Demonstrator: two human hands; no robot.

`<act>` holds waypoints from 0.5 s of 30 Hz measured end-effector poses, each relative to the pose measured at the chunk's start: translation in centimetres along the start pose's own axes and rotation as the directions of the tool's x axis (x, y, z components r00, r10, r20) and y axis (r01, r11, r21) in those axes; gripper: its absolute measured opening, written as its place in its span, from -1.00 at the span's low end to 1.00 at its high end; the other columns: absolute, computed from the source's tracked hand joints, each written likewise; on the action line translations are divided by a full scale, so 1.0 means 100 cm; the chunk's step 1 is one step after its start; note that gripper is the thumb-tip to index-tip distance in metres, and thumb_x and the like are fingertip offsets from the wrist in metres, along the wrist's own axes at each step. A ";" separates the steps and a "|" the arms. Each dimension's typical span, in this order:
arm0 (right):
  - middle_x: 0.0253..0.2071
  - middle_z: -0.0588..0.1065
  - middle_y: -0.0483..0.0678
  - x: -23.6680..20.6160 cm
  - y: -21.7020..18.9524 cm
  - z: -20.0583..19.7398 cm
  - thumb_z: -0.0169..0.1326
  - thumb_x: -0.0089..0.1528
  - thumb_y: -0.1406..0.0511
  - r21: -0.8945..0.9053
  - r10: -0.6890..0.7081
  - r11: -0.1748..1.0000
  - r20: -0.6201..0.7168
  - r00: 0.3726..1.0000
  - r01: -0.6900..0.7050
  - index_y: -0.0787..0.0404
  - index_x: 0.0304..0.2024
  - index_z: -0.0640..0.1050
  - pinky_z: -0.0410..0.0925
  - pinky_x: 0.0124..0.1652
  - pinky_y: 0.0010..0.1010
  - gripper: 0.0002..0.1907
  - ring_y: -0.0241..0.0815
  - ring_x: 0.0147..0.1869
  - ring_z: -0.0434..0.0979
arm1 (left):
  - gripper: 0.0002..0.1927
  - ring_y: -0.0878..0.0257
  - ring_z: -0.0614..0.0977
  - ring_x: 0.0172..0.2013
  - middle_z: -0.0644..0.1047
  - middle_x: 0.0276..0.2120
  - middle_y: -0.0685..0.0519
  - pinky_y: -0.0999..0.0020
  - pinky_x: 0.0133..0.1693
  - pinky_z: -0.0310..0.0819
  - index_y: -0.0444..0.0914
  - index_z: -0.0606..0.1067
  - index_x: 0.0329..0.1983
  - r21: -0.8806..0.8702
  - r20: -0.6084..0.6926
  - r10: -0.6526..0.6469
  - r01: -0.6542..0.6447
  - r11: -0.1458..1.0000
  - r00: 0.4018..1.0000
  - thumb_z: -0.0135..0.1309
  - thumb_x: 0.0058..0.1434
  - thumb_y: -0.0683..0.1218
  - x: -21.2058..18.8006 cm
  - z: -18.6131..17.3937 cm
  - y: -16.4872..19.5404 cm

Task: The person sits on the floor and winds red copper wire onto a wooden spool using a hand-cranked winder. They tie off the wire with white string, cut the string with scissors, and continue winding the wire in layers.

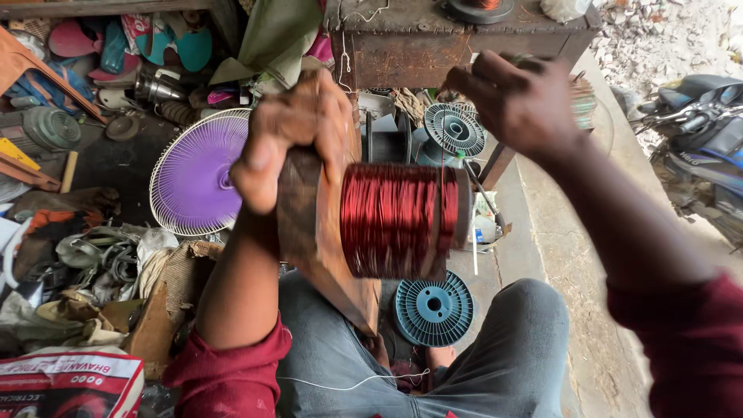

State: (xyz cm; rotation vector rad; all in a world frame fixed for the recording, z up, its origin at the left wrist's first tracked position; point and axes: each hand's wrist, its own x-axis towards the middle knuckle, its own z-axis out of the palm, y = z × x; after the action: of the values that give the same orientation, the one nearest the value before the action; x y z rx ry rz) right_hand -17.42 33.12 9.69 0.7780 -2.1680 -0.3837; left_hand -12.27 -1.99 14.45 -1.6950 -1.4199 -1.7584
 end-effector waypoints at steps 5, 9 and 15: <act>-0.19 0.55 0.08 -0.083 -0.109 0.114 0.06 0.40 0.07 0.203 0.250 0.796 0.748 0.615 -0.570 0.09 -0.05 0.59 0.36 -0.15 -0.16 -0.72 0.02 -0.09 0.54 | -0.19 0.25 0.41 -0.46 0.42 -0.64 -0.01 0.25 -0.07 0.20 -0.44 0.39 -0.54 -0.039 -0.057 -0.028 0.025 0.999 0.998 -0.31 0.37 0.39 -0.011 0.002 0.008; -0.21 0.57 0.16 -0.176 -0.237 0.085 0.09 0.23 0.17 0.344 -0.161 0.755 0.922 0.352 -0.558 -0.09 0.10 0.55 0.45 -0.14 0.01 -0.63 0.13 -0.16 0.62 | -0.19 0.17 0.37 -0.48 0.40 -0.65 -0.03 0.32 -0.10 0.22 -0.39 0.41 -0.61 0.036 -0.069 -0.025 0.027 0.999 0.997 -0.36 0.39 0.37 -0.009 -0.028 -0.011; -0.10 0.56 0.12 -0.195 -0.223 -0.094 0.15 0.13 0.37 0.930 -0.379 0.329 0.287 0.880 -0.162 0.36 -0.06 0.48 0.47 -0.10 -0.11 -0.67 0.15 -0.01 0.63 | -0.18 0.17 0.38 -0.39 0.43 -0.55 -0.06 0.34 -0.07 0.23 -0.38 0.42 -0.56 0.080 -0.027 -0.031 0.033 0.996 0.999 -0.46 0.46 0.34 -0.010 -0.069 -0.042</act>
State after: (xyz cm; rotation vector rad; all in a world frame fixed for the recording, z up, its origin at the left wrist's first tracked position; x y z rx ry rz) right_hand 8.60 28.35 -6.66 1.6202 -2.7328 0.9081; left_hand -19.23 -5.93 13.14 -1.6114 -1.4940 -1.7090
